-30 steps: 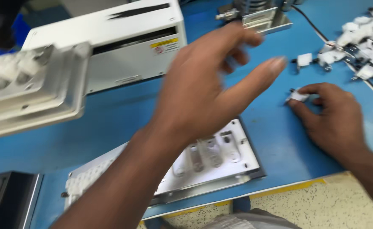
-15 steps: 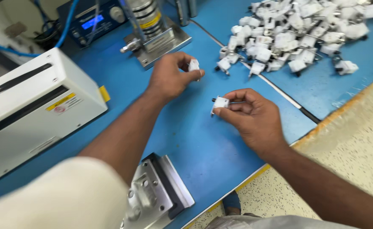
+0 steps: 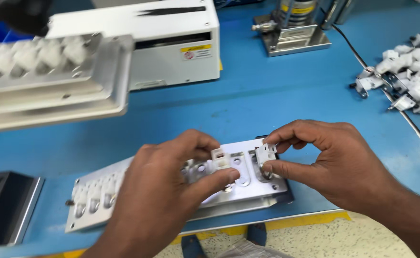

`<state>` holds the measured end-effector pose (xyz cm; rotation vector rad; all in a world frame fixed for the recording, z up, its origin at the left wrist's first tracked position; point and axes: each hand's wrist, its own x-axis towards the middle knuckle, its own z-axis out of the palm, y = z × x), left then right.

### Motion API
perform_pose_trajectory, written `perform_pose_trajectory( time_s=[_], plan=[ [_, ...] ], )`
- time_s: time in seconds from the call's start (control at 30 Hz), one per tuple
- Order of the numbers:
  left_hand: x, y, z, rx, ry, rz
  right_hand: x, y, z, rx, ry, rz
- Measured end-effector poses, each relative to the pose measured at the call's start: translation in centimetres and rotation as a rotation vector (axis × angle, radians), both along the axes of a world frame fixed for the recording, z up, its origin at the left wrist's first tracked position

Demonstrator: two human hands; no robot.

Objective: The person assembles small white plastic electrical components into metal trays. They insert metal springs into the components and place small white plastic caps into the slots. The person uses tweezers to adjust internal parts of the components.

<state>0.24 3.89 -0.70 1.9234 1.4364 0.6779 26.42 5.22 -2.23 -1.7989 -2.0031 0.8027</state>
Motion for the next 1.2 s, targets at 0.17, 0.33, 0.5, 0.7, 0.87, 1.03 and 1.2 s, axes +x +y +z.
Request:
perform_pose_trajectory(
  time_s=[0.17, 0.33, 0.5, 0.7, 0.87, 1.03, 1.2],
  plan=[
    [1.0, -0.2, -1.7, 0.380, 0.040, -0.040, -1.2, 0.6, 0.4, 0.037, -0.071, 0.079],
    [2.7, 0.6, -2.8, 0.199, 0.084, -0.049, 0.6, 0.4, 0.0, 0.335, -0.110, 0.302],
    [3.7, 0.6, -2.7, 0.170, 0.166, -0.039, 8.8, 2.7, -0.8, 0.165, -0.270, -0.344],
    [3.8, 0.7, -2.0, 0.319, 0.262, 0.015, 20.3, 11.8, -3.7, 0.382, -0.429, -0.175],
    [7.8, 2.1, -1.5, 0.307, 0.142, 0.093, 20.3, 13.8, -3.3, 0.172, -0.875, 0.051],
    [19.8, 10.2, -2.6, 0.308, -0.184, -0.052, 18.9, 9.6, -1.0, 0.132, -0.428, 0.033],
    [33.3, 18.8, -6.6, 0.256, 0.022, -0.206, 20.8, -0.5, -0.3, -0.332, -0.064, -0.361]
  ],
)
